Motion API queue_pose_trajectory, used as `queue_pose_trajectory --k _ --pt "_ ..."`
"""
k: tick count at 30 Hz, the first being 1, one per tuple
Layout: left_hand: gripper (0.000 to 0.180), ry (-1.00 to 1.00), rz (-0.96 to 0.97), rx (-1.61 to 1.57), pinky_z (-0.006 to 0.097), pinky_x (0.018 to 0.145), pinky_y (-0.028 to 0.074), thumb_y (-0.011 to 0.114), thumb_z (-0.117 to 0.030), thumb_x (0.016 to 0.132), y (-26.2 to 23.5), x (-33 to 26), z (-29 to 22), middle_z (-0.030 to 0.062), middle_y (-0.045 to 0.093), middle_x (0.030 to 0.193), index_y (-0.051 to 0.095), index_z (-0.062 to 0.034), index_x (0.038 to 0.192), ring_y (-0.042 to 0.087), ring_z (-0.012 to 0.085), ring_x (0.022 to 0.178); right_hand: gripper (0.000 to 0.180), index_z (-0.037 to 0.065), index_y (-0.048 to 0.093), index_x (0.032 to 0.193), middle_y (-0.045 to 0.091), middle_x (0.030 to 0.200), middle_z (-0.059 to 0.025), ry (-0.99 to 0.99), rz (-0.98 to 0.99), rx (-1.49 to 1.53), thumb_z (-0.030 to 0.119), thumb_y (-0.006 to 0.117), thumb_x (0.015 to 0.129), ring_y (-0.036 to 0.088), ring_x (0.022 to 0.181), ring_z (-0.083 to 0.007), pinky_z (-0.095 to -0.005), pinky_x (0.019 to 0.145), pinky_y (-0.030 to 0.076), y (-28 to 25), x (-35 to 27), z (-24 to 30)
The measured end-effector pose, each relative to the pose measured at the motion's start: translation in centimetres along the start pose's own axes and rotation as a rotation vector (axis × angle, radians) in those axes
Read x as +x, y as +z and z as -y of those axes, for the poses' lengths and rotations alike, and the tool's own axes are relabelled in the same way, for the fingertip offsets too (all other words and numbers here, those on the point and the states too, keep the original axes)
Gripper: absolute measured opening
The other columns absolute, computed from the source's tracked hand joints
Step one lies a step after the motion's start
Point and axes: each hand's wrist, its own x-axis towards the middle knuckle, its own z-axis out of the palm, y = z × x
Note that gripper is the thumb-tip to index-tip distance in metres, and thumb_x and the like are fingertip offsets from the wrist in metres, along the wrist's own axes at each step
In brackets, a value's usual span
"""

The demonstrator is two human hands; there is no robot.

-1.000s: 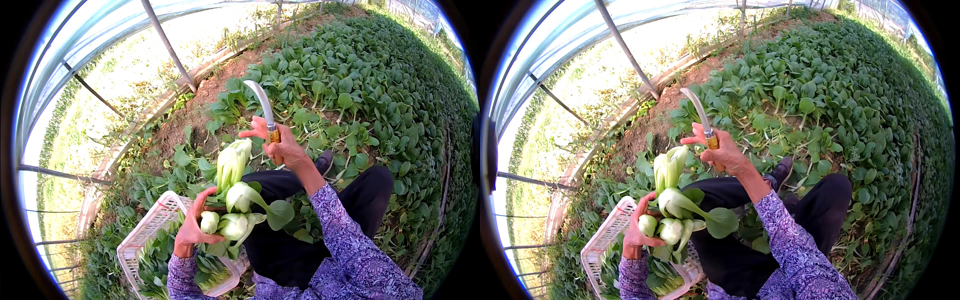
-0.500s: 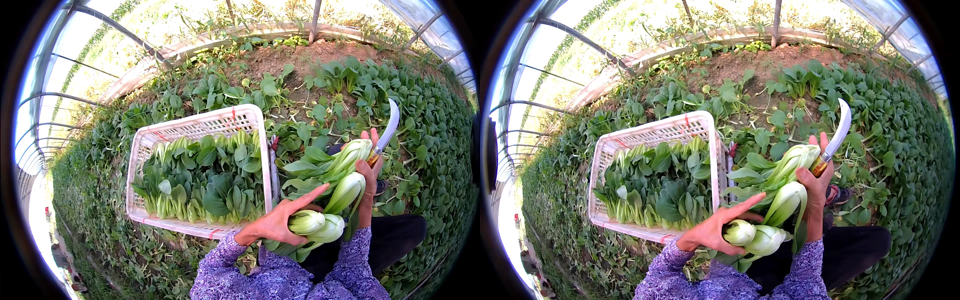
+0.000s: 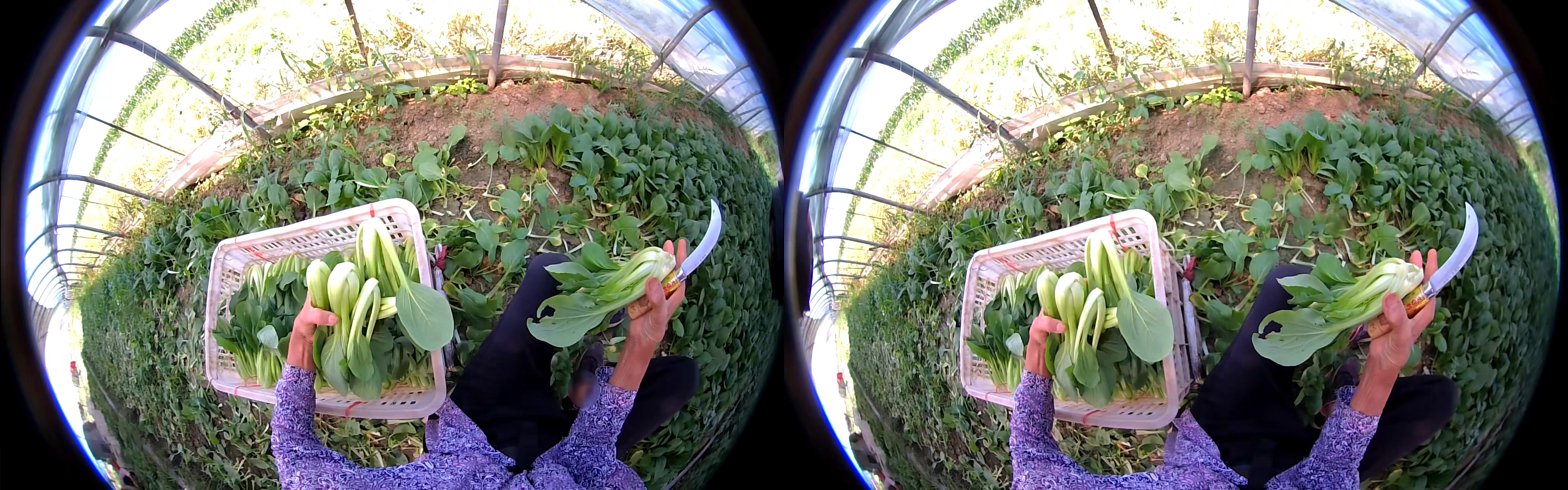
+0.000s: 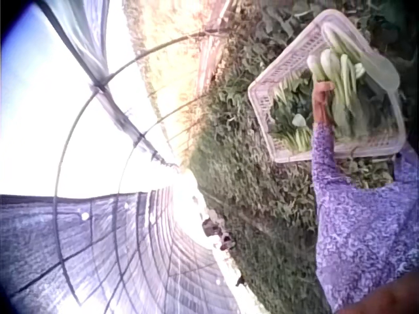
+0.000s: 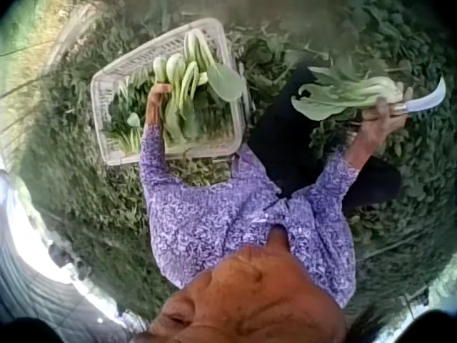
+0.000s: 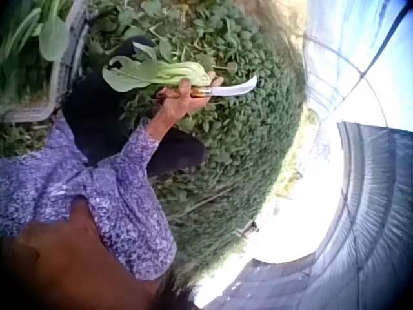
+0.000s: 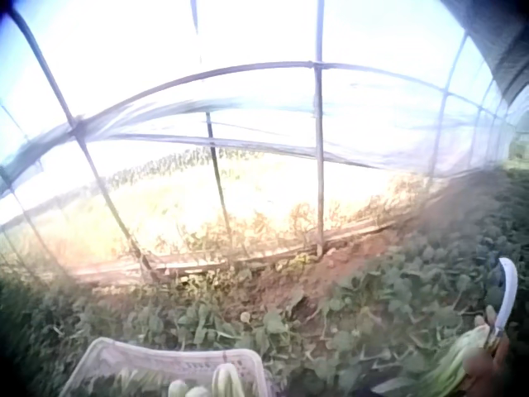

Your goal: The person harvests leafy greens by cutting the base of each plant with a sickle and gathering them into a plastic crate.

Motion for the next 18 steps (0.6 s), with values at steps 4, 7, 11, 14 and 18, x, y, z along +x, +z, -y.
queue_pose_trajectory --k 4,7,11,14,18 --pt "0.055 -0.201 -0.242 0.032 0.036 0.080 0.050 0.062 -0.010 0.063 -1.0 6.6 2.3 0.0125 0.060 0.101 0.050 -0.0006 0.117 0.061 0.0237 0.086 0.088 -0.002 0.021 0.139 0.035 0.135 -0.0170 0.016 -0.011 0.001 0.009 0.067 0.066 0.055 0.103 -0.0270 -0.0376 0.092 0.044 -0.8 -0.8 0.4" --pt "0.031 -0.247 -0.500 -0.029 0.028 0.062 0.050 0.065 -0.024 0.071 -1.0 8.6 5.4 0.0053 0.063 0.081 0.062 -0.0060 0.096 0.059 0.0164 0.063 0.089 -0.004 0.021 0.139 0.038 0.133 -0.0168 0.016 -0.017 -0.023 0.010 0.068 0.064 0.057 0.099 -0.0280 -0.0383 0.088 0.047 -1.9 -1.3 1.0" --pt "0.032 -0.260 -0.482 0.278 0.027 0.061 0.048 0.065 -0.027 0.073 -2.9 7.8 4.2 0.0045 0.062 0.079 0.062 -0.0055 0.097 0.059 0.0171 0.062 0.093 -0.005 0.021 0.139 0.039 0.133 -0.0168 0.052 -0.019 -0.048 0.010 0.068 0.060 0.057 0.100 -0.0275 -0.0394 0.088 0.048 -2.6 -1.8 1.4" --pt "0.040 -0.170 -0.456 0.297 0.029 0.065 0.050 0.071 -0.018 0.067 3.0 6.9 1.3 0.0064 0.062 0.080 0.059 -0.0011 0.101 0.059 0.0167 0.065 0.096 -0.003 0.021 0.139 0.041 0.131 -0.0160 0.090 -0.024 -0.027 0.010 0.071 0.058 0.059 0.097 -0.0277 -0.0397 0.085 0.049 -2.5 -2.0 0.9" --pt "0.036 -0.249 -0.454 0.169 0.029 0.059 0.052 0.070 -0.012 0.068 4.6 5.5 -0.8 0.0088 0.064 0.079 0.058 0.0011 0.100 0.061 0.0175 0.060 0.103 -0.005 0.021 0.138 0.046 0.125 -0.0138 0.118 0.051 -0.013 0.016 0.079 0.056 0.061 0.089 -0.0295 -0.0390 0.079 0.052 -1.8 -2.4 0.7"
